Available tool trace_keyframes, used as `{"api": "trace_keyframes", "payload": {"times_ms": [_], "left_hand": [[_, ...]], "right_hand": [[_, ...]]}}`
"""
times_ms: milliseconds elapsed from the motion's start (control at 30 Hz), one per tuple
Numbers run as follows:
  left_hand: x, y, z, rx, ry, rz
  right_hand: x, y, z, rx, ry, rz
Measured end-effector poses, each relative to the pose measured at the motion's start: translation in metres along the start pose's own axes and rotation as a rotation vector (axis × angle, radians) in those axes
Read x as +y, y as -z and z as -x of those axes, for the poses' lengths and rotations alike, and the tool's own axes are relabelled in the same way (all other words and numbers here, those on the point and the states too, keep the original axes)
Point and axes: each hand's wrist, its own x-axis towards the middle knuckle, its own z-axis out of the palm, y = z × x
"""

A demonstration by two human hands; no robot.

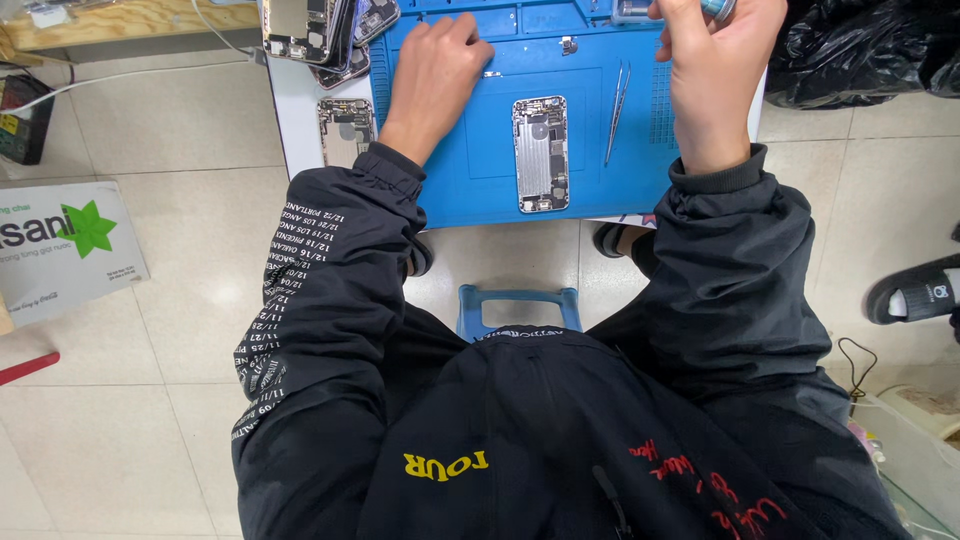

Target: The person uses a screwdriver to remove screws from a disassembled smartphone frame placed on a blue work mat. They then use tweezers to carefully lift and remove a small internal component from the device.

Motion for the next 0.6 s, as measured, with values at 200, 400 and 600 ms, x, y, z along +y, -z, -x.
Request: {"api": "trace_keyframes", "payload": {"times_ms": [200,400,600], "left_hand": [[0.001,0.004,0.0,-0.001,0.175,0.249],[0.002,0.005,-0.003,0.028,0.199,0.257],[0.006,-0.006,-0.001,0.035,0.232,0.208]], "right_hand": [[0.006,-0.001,0.0,0.024,-0.013,-0.039],[0.006,-0.001,0.0,0.028,-0.032,-0.001],[0.011,-0.003,0.001,0.011,0.009,-0.049]]}}
